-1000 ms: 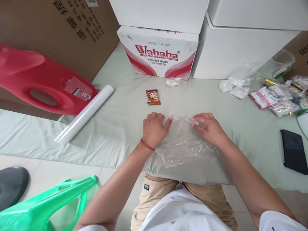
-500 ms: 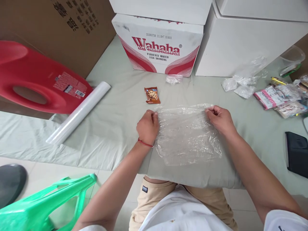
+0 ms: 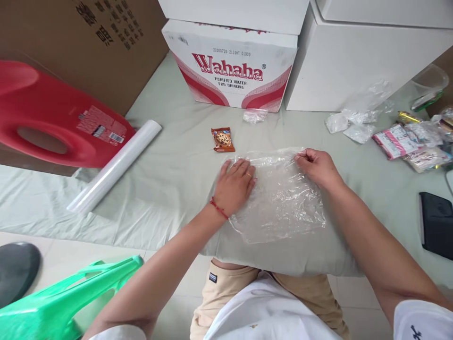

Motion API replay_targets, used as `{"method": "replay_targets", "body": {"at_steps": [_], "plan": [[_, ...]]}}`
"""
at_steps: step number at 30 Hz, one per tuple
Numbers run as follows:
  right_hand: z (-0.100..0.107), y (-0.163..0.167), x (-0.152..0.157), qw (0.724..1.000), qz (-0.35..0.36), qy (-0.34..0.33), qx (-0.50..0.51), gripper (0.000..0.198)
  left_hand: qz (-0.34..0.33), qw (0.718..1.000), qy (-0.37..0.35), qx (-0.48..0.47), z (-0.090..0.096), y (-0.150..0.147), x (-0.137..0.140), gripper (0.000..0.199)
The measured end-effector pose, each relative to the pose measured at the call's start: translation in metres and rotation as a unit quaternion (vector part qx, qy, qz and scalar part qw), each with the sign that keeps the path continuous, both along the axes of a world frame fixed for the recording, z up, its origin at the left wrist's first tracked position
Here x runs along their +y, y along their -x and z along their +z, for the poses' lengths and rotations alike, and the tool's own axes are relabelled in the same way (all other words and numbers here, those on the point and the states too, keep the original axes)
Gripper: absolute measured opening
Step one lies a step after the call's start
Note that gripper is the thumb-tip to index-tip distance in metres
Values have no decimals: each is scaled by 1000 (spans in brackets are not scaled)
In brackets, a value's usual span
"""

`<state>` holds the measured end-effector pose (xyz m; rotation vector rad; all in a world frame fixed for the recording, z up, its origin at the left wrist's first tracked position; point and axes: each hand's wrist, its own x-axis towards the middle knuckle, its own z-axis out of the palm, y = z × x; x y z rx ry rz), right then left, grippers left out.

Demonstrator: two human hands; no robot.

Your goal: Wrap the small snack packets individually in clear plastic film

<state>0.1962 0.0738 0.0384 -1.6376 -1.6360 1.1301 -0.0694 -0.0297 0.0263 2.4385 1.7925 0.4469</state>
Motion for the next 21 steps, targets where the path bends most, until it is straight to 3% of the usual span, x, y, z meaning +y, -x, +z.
{"method": "replay_targets", "body": {"at_steps": [3,6,8,10,11,13,14,16,18,21], "plan": [[4,-14,13,998,-48,-33,-30,17,40,997,62,14,-11,14,0,51],[17,-14,1,979,-76,-154,-114,11,49,995,86,23,-15,23,-4,55],[28,-1,-27,963,-19,-241,-123,13,55,994,95,29,-14,24,-5,56],[36,21,-67,942,142,-289,-93,14,58,992,102,34,-13,22,-5,57],[37,33,-88,916,242,-310,-84,17,60,992,105,36,-13,21,-5,58],[31,55,-126,863,359,-338,-108,37,63,992,106,35,-12,20,-4,58],[25,63,-142,846,386,-343,-133,43,63,992,104,35,-12,20,-3,58],[10,75,-166,832,393,-345,-184,34,63,993,98,32,-13,20,-3,57],[-3,80,-182,834,374,-352,-203,14,65,993,92,29,-13,19,-4,57],[-12,77,-197,844,343,-374,-174,15,70,993,91,21,-14,19,-4,57]]}}
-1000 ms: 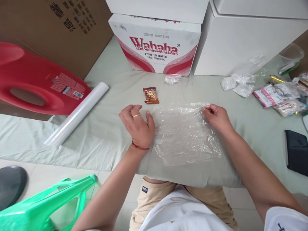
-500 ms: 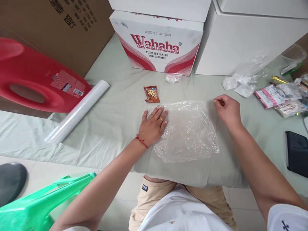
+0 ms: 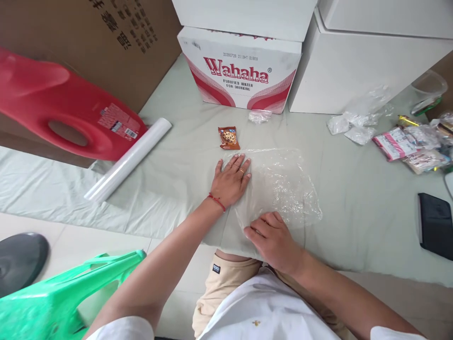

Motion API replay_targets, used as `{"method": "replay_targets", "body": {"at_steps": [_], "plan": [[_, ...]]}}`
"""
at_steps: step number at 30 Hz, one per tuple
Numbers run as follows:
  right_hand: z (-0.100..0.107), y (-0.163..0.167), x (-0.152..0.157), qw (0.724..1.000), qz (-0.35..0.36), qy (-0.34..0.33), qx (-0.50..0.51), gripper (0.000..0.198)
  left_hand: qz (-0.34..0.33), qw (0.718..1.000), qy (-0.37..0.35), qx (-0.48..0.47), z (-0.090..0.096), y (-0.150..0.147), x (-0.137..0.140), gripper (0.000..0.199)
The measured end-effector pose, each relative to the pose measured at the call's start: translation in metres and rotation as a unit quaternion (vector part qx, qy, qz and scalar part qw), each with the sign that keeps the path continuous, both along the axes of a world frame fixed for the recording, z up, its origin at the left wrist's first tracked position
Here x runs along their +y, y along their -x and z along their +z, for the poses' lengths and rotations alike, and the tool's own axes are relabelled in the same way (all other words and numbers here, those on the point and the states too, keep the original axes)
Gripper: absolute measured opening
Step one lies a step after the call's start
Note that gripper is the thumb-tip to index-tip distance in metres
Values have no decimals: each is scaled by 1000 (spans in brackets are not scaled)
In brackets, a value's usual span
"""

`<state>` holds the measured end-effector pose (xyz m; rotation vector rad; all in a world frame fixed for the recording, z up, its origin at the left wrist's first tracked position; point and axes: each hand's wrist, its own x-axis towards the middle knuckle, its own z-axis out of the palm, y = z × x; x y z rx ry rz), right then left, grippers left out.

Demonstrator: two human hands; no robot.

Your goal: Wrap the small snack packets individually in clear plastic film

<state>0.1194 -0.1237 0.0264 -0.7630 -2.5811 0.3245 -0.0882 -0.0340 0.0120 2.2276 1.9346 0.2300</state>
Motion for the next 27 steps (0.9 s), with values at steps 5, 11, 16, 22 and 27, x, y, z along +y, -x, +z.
{"method": "replay_targets", "body": {"at_steps": [5,11,16,22,27], "plan": [[-2,-10,-20,1000,-13,-4,23,21,11,999,8,-33,2,2,1,56],[9,-14,-31,996,56,56,33,12,37,995,21,-89,4,4,1,56],[17,-20,13,996,-71,48,34,37,-2,1000,-9,-25,3,-4,-8,56],[-17,-73,73,949,-276,56,-142,66,-4,999,-45,-17,2,3,-20,54],[-21,-117,76,935,-314,58,-154,63,21,999,-32,-12,-1,18,-25,58]]}}
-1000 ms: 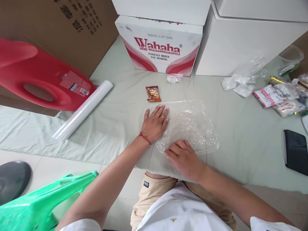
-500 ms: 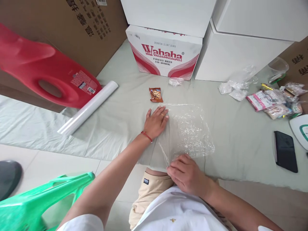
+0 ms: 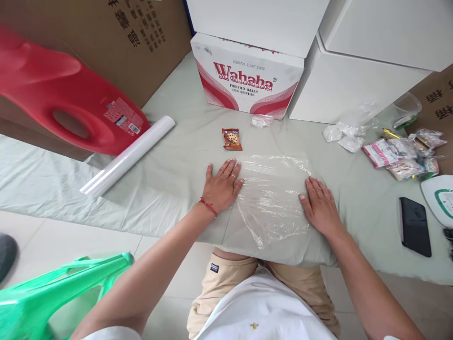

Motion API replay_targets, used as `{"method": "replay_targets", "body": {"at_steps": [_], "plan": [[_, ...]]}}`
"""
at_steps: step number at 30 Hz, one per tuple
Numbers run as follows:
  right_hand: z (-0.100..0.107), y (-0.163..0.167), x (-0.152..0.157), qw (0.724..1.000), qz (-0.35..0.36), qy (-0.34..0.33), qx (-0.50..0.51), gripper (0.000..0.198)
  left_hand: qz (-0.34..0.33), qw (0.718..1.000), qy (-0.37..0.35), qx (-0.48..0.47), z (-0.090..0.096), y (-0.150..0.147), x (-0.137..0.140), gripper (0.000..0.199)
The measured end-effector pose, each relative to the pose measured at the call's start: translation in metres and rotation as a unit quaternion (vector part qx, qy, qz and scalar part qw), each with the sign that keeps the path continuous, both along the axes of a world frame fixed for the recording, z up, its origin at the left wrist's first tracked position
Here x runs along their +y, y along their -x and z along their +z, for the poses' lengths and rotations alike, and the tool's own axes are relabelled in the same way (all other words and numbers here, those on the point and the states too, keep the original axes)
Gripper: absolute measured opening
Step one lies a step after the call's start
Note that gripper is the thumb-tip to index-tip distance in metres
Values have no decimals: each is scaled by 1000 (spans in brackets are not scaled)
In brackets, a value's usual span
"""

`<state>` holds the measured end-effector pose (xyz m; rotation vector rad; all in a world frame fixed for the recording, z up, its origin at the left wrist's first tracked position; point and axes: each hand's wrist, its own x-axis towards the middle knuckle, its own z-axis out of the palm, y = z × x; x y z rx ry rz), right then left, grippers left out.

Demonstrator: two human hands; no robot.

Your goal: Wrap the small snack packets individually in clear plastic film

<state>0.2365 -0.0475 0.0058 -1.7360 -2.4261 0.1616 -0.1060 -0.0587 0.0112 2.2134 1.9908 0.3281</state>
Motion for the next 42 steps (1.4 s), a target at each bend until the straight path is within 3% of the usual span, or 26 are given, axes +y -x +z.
{"method": "replay_targets", "body": {"at_steps": [3,5,10,14,18,22,27,31,35,42], "plan": [[19,8,12,998,-20,-34,41,59,3,1000,13,3,0,3,-1,59],[37,33,30,995,-26,-56,82,55,4,1000,15,3,1,2,-1,59],[68,155,93,992,55,20,112,58,5,1000,29,5,3,1,0,61],[64,256,130,991,69,92,71,72,8,999,54,6,5,3,2,60],[50,298,152,988,78,132,35,68,9,998,56,6,5,3,2,60],[54,269,158,979,112,142,88,51,9,999,40,5,2,2,0,60],[87,165,133,943,189,127,243,51,5,1000,24,-8,1,3,-1,60],[104,90,92,931,248,166,209,55,10,999,27,-14,2,3,-1,59],[93,56,56,936,291,148,134,66,11,999,37,-7,2,4,0,60],[50,61,42,946,296,113,65,59,13,999,43,8,1,4,1,60]]}}
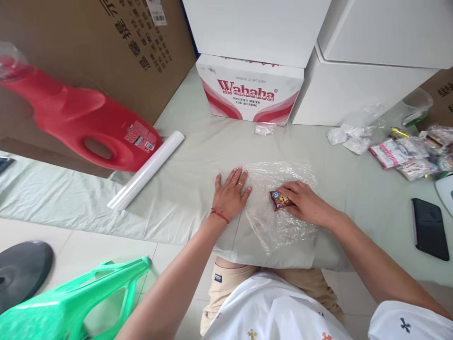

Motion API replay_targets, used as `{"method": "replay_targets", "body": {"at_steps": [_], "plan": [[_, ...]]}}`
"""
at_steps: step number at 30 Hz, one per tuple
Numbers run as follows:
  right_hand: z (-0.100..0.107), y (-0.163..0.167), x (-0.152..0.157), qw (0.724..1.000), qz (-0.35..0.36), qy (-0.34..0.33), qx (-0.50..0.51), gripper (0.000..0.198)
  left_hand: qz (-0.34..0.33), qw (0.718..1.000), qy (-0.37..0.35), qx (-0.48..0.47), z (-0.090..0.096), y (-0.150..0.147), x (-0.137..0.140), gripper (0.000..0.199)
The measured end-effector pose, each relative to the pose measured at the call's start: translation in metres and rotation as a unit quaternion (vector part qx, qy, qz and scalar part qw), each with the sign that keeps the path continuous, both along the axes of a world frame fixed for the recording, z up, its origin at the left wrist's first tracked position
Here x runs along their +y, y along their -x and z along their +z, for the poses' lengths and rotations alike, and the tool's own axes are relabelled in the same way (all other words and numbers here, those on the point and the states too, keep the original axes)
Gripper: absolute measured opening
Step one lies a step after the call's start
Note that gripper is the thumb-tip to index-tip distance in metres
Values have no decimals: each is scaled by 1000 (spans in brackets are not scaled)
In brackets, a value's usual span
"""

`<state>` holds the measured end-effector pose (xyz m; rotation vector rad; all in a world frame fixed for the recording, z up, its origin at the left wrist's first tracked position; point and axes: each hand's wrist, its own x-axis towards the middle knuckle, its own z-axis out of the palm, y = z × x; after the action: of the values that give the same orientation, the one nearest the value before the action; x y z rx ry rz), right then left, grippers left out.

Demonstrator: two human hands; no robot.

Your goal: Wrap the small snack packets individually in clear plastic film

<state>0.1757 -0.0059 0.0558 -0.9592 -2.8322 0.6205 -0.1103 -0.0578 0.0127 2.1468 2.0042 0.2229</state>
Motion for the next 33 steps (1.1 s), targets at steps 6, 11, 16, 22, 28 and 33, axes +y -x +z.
{"method": "replay_targets", "body": {"at_steps": [6,11,16,22,28,33], "plan": [[4,-40,-8,996,-43,-4,72,58,-5,996,-61,-64,-5,12,0,55],[12,-98,-39,995,-62,29,78,46,-18,947,-288,-140,7,18,-14,41],[-2,-118,-68,993,-94,35,63,53,-215,925,-255,-183,31,-10,-52,57],[-20,-112,-66,987,-112,-10,117,20,-323,931,-6,-170,13,-24,-87,64],[3,-101,-43,973,-119,46,191,11,-289,942,-3,-170,5,-22,-94,63],[20,-81,-18,960,-141,124,209,11,-226,942,-65,-241,12,-30,-92,7]]}}
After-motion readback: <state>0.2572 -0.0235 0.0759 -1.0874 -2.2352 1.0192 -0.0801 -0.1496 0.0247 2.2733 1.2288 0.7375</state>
